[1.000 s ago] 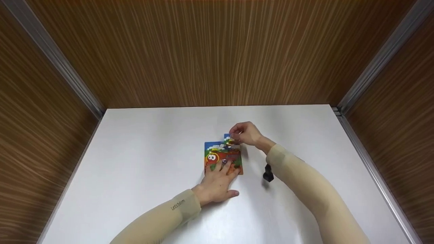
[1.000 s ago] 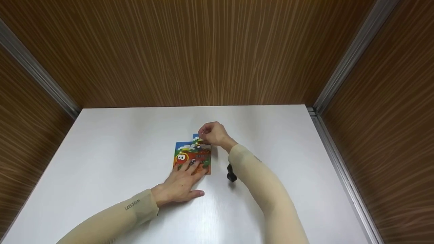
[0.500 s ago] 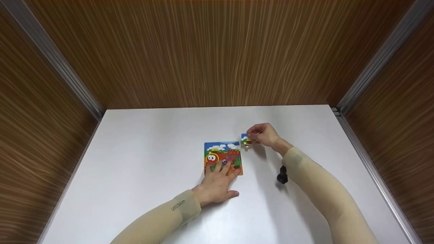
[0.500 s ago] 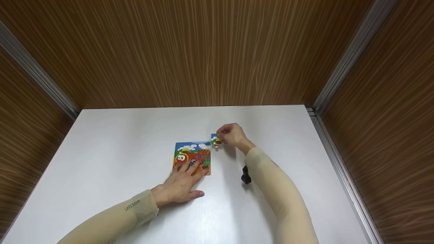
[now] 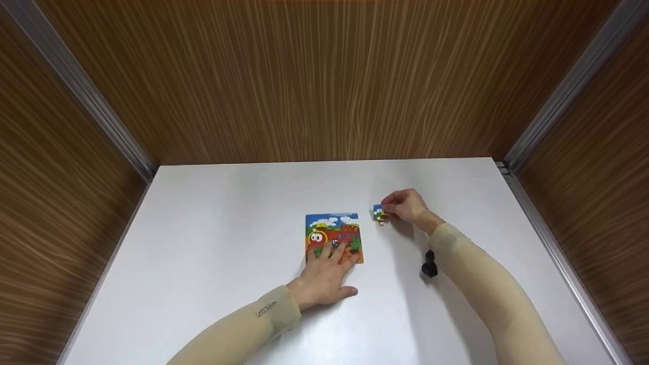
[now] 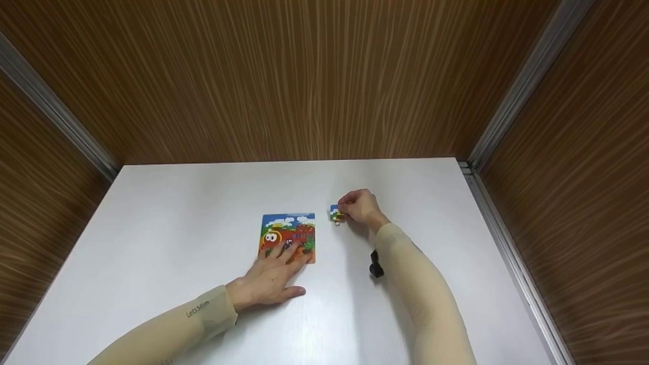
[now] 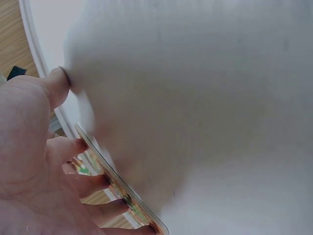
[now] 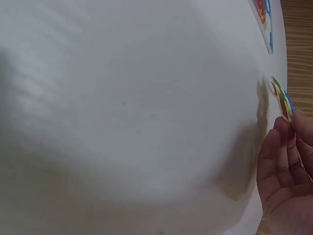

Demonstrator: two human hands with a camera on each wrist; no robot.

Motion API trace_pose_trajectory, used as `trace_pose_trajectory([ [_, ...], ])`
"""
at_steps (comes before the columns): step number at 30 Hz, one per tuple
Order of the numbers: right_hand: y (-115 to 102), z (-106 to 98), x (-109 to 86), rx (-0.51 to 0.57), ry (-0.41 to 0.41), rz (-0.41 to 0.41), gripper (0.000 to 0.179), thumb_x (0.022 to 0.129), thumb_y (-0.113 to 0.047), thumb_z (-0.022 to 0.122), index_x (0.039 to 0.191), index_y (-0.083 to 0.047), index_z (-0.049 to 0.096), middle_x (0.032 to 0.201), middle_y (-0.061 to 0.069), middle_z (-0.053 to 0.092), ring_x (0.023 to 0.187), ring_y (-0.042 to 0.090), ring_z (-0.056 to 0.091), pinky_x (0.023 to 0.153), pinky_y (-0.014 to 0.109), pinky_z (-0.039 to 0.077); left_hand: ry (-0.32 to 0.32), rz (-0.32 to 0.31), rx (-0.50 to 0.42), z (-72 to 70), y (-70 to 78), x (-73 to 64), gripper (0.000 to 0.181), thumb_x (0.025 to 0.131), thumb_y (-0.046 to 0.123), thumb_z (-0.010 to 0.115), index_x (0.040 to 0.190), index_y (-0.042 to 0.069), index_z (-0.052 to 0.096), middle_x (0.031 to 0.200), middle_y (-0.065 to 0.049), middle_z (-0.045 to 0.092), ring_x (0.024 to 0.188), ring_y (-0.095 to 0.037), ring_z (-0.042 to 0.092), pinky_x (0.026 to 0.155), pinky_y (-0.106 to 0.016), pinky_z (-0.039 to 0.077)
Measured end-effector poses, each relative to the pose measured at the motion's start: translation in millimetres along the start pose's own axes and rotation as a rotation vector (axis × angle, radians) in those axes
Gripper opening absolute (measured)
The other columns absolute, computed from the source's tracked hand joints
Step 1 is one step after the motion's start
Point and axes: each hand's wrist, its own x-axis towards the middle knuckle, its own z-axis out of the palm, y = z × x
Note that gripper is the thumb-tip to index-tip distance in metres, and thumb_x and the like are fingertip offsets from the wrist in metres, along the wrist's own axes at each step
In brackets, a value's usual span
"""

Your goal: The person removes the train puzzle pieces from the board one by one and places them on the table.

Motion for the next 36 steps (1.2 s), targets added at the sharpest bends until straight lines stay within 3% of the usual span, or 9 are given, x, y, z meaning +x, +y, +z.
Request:
trace_pose_trajectory([
  [11, 6, 4, 4.0, -0.106, 0.029, -0.003, 0.02, 0.105, -0.014, 0.078, 0.12, -0.002, 0.084, 0.115, 0.015, 0.082, 0.092, 0.015, 0.072, 0.075, 0.02, 0.058, 0.014, 0.008, -0.013, 1.9, -0.4, -0.6, 0.085, 0.105, 0.071, 0.064, 0.176, 0.033, 0.038, 0.188, -0.014, 0.029, 0.172, -0.048, 0.031, 0.127, -0.082, 0.037],
  [19, 4, 9, 5.5, -0.18, 0.038, -0.007, 0.018, 0.105, -0.014, 0.078, 0.119, -0.005, 0.085, 0.121, 0.017, 0.082, 0.104, 0.023, 0.072, 0.084, 0.025, 0.058, 0.017, 0.005, -0.013, 2.4, -1.4, -2.0, 0.085, 0.104, 0.072, 0.064, 0.177, 0.035, 0.038, 0.188, -0.013, 0.028, 0.172, -0.048, 0.031, 0.127, -0.081, 0.037],
  [29, -2, 10, 3.4, -0.223, 0.033, -0.043, 0.019, 0.105, -0.012, 0.077, 0.119, -0.003, 0.084, 0.121, 0.019, 0.082, 0.107, 0.028, 0.074, 0.09, 0.032, 0.062, 0.012, -0.002, -0.02, 0.0, -2.0, -2.5, 0.086, 0.104, 0.072, 0.064, 0.177, 0.034, 0.037, 0.188, -0.013, 0.028, 0.172, -0.048, 0.03, 0.128, -0.081, 0.036],
  [36, -1, 8, 3.5, -0.264, 0.051, -0.073, 0.018, 0.102, -0.016, 0.079, 0.114, -0.003, 0.086, 0.112, 0.016, 0.084, 0.1, 0.025, 0.073, 0.079, 0.023, 0.053, 0.029, 0.01, 0.015, -1.7, -1.3, -2.0, 0.085, 0.105, 0.072, 0.064, 0.176, 0.034, 0.039, 0.186, -0.014, 0.033, 0.17, -0.049, 0.034, 0.125, -0.08, 0.04],
])
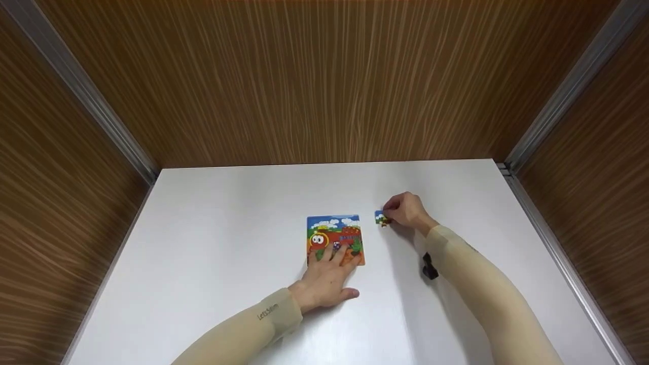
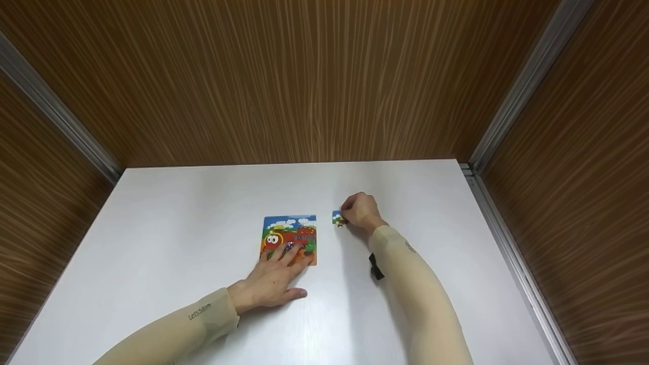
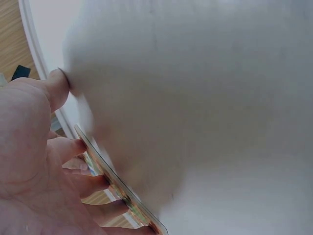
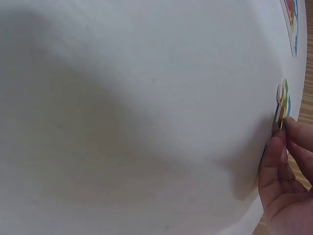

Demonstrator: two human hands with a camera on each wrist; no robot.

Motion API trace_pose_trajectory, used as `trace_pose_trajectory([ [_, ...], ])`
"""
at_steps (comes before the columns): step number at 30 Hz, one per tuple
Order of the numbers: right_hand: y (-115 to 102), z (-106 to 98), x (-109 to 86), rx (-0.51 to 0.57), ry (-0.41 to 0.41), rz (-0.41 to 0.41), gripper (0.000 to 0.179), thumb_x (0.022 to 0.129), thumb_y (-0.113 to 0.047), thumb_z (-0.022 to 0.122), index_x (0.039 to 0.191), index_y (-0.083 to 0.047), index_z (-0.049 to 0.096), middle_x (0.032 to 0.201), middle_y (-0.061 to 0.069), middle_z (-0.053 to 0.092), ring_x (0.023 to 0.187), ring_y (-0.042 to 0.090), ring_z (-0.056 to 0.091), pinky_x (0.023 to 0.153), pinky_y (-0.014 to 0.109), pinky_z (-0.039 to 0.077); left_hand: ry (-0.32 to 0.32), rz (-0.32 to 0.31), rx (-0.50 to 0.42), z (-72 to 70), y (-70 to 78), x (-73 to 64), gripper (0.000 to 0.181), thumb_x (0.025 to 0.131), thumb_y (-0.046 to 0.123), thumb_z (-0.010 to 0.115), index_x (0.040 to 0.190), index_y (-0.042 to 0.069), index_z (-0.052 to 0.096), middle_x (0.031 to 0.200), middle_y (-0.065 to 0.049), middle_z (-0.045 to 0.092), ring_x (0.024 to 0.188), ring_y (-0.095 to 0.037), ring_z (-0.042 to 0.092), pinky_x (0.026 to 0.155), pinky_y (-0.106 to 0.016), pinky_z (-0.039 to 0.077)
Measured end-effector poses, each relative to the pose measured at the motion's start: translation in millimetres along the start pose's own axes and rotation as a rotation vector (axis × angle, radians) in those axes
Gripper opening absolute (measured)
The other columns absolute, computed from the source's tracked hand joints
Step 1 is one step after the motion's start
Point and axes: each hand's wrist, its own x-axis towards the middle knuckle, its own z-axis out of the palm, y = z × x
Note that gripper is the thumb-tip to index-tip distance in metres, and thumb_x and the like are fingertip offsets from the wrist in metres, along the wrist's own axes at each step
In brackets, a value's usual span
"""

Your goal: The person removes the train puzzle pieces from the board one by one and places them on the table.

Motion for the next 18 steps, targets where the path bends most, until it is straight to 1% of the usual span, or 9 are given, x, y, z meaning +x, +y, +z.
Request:
trace_pose_trajectory([
  [3, 0, 1, -0.5, -0.008, 0.006, 0.004, 0.019, 0.102, -0.018, 0.079, 0.113, -0.004, 0.086, 0.11, 0.015, 0.084, 0.099, 0.024, 0.071, 0.077, 0.022, 0.051, 0.008, 0.002, 0.01, 2.7, -0.7, -0.6, 0.085, 0.105, 0.073, 0.063, 0.177, 0.034, 0.038, 0.186, -0.014, 0.033, 0.17, -0.049, 0.034, 0.125, -0.08, 0.04],
  [7, -5, 1, -0.9, 0.029, -0.01, 0.031, 0.02, 0.104, -0.018, 0.077, 0.118, -0.006, 0.085, 0.114, 0.015, 0.081, 0.1, 0.024, 0.069, 0.076, 0.023, 0.054, -0.001, -0.003, -0.001, 2.1, 0.0, -1.2, 0.086, 0.105, 0.073, 0.062, 0.177, 0.034, 0.037, 0.187, -0.014, 0.031, 0.171, -0.05, 0.032, 0.126, -0.08, 0.039],
  [9, -9, 1, -1.2, 0.039, -0.011, 0.017, 0.021, 0.105, -0.018, 0.076, 0.12, -0.005, 0.084, 0.116, 0.015, 0.08, 0.099, 0.024, 0.068, 0.075, 0.024, 0.055, -0.002, -0.003, -0.004, 1.7, 0.1, -1.4, 0.086, 0.105, 0.073, 0.062, 0.177, 0.034, 0.037, 0.187, -0.014, 0.031, 0.171, -0.05, 0.032, 0.126, -0.08, 0.039],
  [14, -21, 1, -1.6, 0.024, -0.004, -0.067, 0.023, 0.105, -0.018, 0.076, 0.121, -0.003, 0.084, 0.118, 0.018, 0.08, 0.097, 0.023, 0.069, 0.075, 0.023, 0.053, -0.006, -0.007, -0.01, 0.3, -0.4, -1.2, 0.085, 0.105, 0.072, 0.063, 0.176, 0.035, 0.038, 0.187, -0.014, 0.031, 0.171, -0.049, 0.032, 0.126, -0.08, 0.04],
  [18, -32, 3, -1.4, 0.033, -0.027, -0.085, 0.024, 0.105, -0.018, 0.076, 0.122, -0.004, 0.084, 0.119, 0.017, 0.08, 0.097, 0.022, 0.069, 0.075, 0.022, 0.055, -0.011, -0.006, -0.018, -1.2, -0.2, -1.4, 0.085, 0.105, 0.073, 0.063, 0.177, 0.035, 0.037, 0.187, -0.014, 0.031, 0.172, -0.049, 0.031, 0.127, -0.081, 0.038],
])
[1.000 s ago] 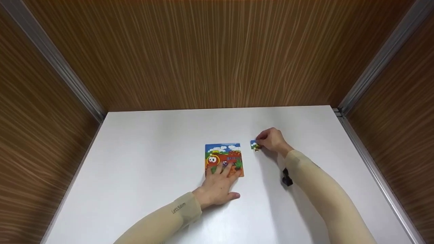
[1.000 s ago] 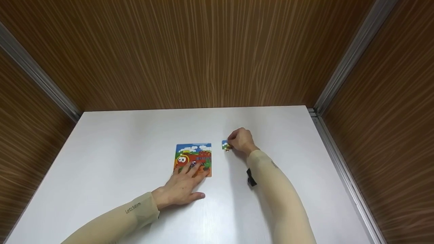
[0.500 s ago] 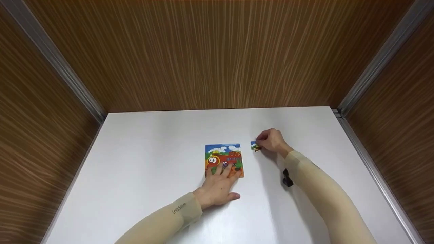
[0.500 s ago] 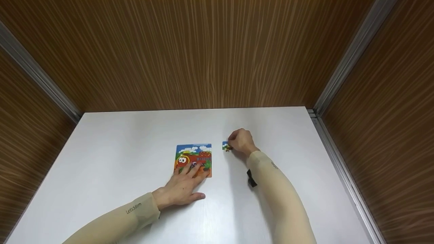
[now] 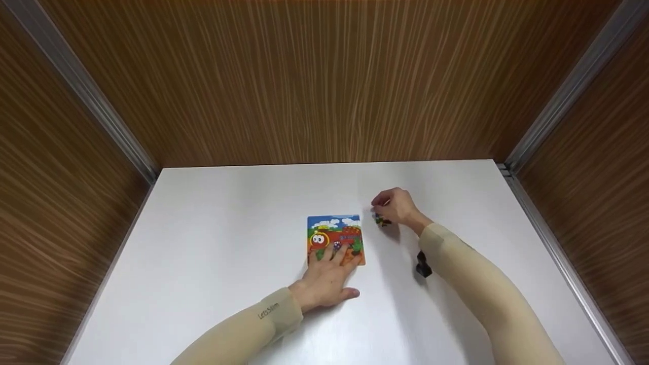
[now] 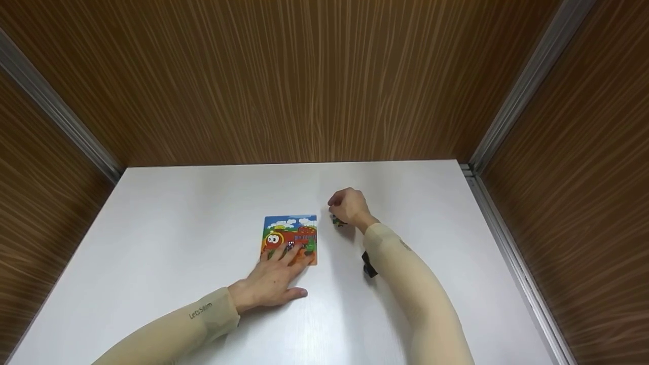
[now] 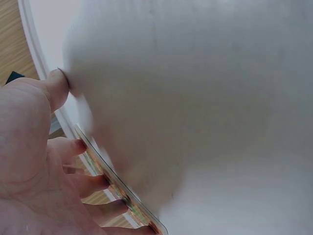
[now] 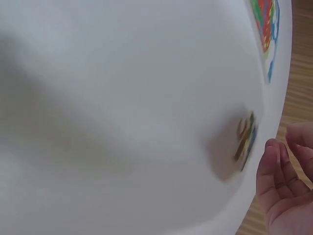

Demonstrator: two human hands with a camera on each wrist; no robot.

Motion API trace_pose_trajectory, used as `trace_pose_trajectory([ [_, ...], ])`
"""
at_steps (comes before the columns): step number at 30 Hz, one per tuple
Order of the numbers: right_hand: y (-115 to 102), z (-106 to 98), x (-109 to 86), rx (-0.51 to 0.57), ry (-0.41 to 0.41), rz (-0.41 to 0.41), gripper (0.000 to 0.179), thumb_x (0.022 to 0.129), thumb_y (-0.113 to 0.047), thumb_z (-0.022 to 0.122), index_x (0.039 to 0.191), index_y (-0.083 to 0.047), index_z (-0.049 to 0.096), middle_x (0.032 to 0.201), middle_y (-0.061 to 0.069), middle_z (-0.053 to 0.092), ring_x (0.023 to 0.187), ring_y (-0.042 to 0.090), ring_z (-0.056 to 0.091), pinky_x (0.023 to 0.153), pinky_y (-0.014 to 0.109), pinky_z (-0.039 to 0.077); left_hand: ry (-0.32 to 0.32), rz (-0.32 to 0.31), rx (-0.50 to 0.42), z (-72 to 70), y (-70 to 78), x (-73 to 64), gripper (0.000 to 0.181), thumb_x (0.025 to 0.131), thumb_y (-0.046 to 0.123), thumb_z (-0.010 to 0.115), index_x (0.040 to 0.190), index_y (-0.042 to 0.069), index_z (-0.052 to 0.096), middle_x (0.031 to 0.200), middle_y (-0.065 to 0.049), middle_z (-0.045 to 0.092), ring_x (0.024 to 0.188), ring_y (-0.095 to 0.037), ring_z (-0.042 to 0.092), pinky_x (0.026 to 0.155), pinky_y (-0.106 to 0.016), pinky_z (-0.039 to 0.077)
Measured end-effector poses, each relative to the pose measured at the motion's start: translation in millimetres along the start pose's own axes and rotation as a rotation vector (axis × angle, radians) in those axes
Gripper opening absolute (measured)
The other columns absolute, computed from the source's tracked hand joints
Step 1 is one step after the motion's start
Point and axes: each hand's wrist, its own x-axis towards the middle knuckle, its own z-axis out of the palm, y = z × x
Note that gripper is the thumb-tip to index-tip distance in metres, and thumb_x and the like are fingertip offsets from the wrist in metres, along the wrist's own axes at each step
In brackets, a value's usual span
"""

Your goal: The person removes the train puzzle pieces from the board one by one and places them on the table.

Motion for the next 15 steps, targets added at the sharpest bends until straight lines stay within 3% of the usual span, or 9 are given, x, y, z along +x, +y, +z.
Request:
trace_pose_trajectory([
  [11, -31, 15, 3.9, 0.014, -0.106, -0.065, 0.03, 0.102, -0.021, 0.08, 0.128, -0.005, 0.082, 0.124, 0.017, 0.082, 0.095, 0.021, 0.076, 0.071, 0.023, 0.059, -0.009, -0.005, -0.009, -0.9, -1.0, 2.0, 0.084, 0.105, 0.071, 0.064, 0.176, 0.035, 0.038, 0.188, -0.013, 0.03, 0.172, -0.048, 0.032, 0.127, -0.081, 0.037],
  [15, -40, 24, 5.9, 0.002, -0.153, -0.095, 0.032, 0.101, -0.021, 0.083, 0.129, -0.005, 0.082, 0.124, 0.016, 0.083, 0.101, 0.023, 0.076, 0.079, 0.027, 0.062, -0.02, -0.009, 0.002, -0.3, -1.4, 3.4, 0.084, 0.105, 0.072, 0.064, 0.176, 0.034, 0.04, 0.187, -0.012, 0.031, 0.172, -0.047, 0.031, 0.127, -0.08, 0.037],
])
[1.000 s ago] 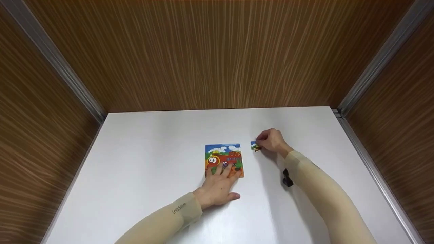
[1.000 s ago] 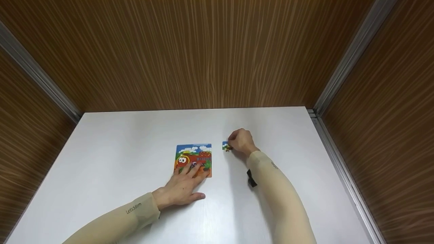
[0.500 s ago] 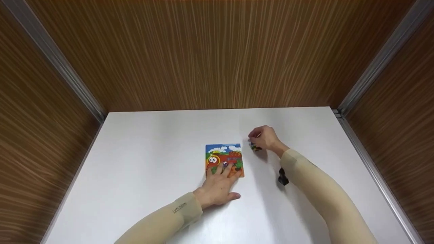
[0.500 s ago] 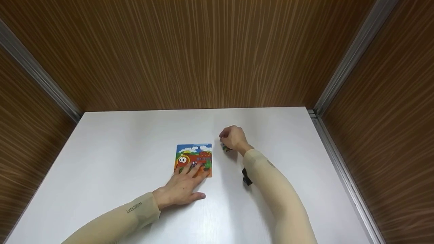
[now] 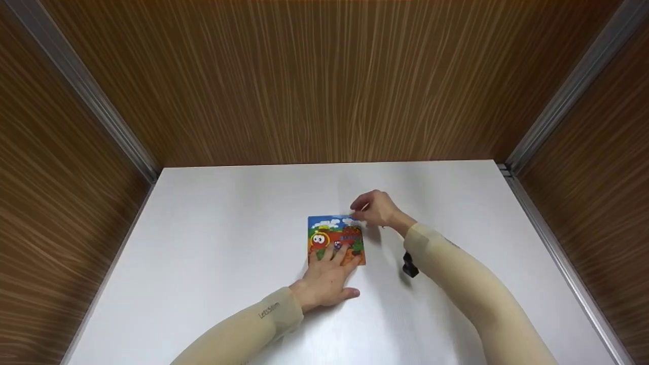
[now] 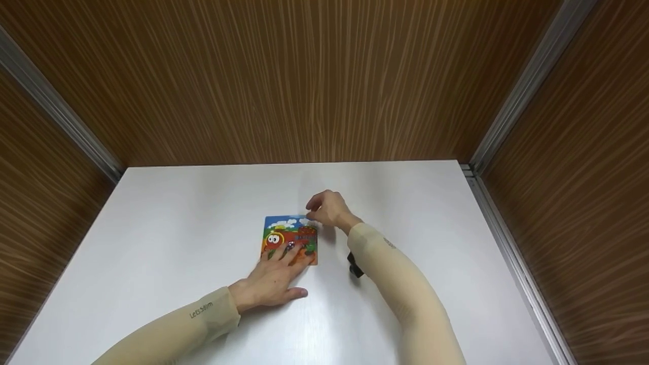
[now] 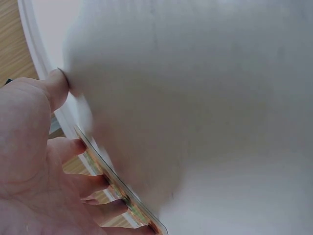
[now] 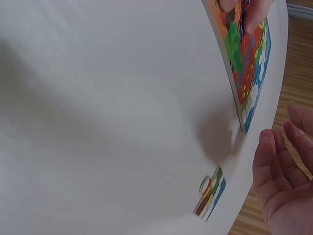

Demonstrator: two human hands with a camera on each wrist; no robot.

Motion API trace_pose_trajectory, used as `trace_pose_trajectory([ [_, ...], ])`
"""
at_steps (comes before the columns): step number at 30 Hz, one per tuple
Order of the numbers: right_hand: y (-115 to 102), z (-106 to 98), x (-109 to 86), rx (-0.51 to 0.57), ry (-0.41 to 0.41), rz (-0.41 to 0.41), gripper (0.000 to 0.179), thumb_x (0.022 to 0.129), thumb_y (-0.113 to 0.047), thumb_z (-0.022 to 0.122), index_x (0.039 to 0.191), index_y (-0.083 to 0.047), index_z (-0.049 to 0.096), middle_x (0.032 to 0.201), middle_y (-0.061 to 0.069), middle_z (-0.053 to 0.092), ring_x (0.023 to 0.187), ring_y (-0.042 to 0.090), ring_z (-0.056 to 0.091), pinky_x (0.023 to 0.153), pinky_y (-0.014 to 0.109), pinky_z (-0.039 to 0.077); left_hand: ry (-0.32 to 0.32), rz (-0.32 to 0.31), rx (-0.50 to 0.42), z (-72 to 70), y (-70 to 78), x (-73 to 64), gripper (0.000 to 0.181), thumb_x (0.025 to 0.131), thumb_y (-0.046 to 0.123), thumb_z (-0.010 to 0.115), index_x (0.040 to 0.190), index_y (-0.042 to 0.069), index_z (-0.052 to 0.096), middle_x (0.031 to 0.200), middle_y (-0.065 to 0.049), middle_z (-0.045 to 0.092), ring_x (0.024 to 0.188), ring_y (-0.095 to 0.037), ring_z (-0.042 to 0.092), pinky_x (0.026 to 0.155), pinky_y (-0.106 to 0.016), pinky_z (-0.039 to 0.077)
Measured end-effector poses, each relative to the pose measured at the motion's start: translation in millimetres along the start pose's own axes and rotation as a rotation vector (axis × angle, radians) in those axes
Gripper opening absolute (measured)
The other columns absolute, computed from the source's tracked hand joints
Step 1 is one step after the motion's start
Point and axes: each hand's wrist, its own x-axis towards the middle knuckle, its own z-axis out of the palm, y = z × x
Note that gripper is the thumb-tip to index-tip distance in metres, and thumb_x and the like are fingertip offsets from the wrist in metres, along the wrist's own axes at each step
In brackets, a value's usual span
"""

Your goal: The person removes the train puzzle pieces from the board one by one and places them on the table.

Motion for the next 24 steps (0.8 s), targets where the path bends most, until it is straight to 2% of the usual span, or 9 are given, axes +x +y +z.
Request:
trace_pose_trajectory([
  [4, -7, 9, 4.6, -0.008, -0.036, -0.029, 0.032, 0.101, -0.019, 0.083, 0.13, -0.006, 0.082, 0.125, 0.015, 0.083, 0.109, 0.027, 0.077, 0.096, 0.039, 0.066, -0.007, -0.006, 0.001, -0.6, 1.0, -0.1, 0.084, 0.105, 0.072, 0.063, 0.176, 0.033, 0.041, 0.188, -0.012, 0.03, 0.172, -0.047, 0.031, 0.128, -0.08, 0.037],
  [6, -10, 13, 6.3, -0.023, -0.032, -0.05, 0.031, 0.1, -0.018, 0.084, 0.129, -0.005, 0.083, 0.124, 0.015, 0.084, 0.109, 0.028, 0.077, 0.1, 0.044, 0.066, -0.008, -0.009, -0.002, -1.2, 1.9, -0.5, 0.084, 0.105, 0.072, 0.063, 0.176, 0.033, 0.041, 0.188, -0.012, 0.03, 0.172, -0.047, 0.031, 0.128, -0.08, 0.036],
  [11, -16, 22, 10.5, -0.05, -0.025, -0.085, 0.031, 0.098, -0.016, 0.086, 0.126, -0.005, 0.084, 0.118, 0.014, 0.084, 0.104, 0.025, 0.076, 0.097, 0.042, 0.064, -0.01, -0.009, 0.006, -2.1, 3.6, -1.9, 0.085, 0.105, 0.073, 0.063, 0.176, 0.035, 0.038, 0.187, -0.011, 0.031, 0.172, -0.046, 0.031, 0.129, -0.08, 0.036],
  [15, -18, 28, 13.7, -0.036, -0.037, -0.072, 0.031, 0.095, -0.015, 0.089, 0.125, -0.007, 0.084, 0.115, 0.012, 0.084, 0.102, 0.023, 0.074, 0.094, 0.039, 0.063, -0.001, 0.001, 0.029, -2.2, 4.6, -2.1, 0.083, 0.105, 0.073, 0.062, 0.176, 0.037, 0.038, 0.187, -0.011, 0.033, 0.172, -0.046, 0.033, 0.128, -0.08, 0.038],
  [24, -21, 35, 15.6, -0.061, -0.071, -0.049, 0.034, 0.092, -0.013, 0.092, 0.125, -0.01, 0.085, 0.115, 0.011, 0.084, 0.101, 0.021, 0.072, 0.095, 0.041, 0.064, 0.019, 0.012, 0.042, -1.5, 7.0, -3.2, 0.081, 0.105, 0.073, 0.063, 0.175, 0.038, 0.041, 0.186, -0.011, 0.035, 0.171, -0.045, 0.035, 0.126, -0.08, 0.039],
])
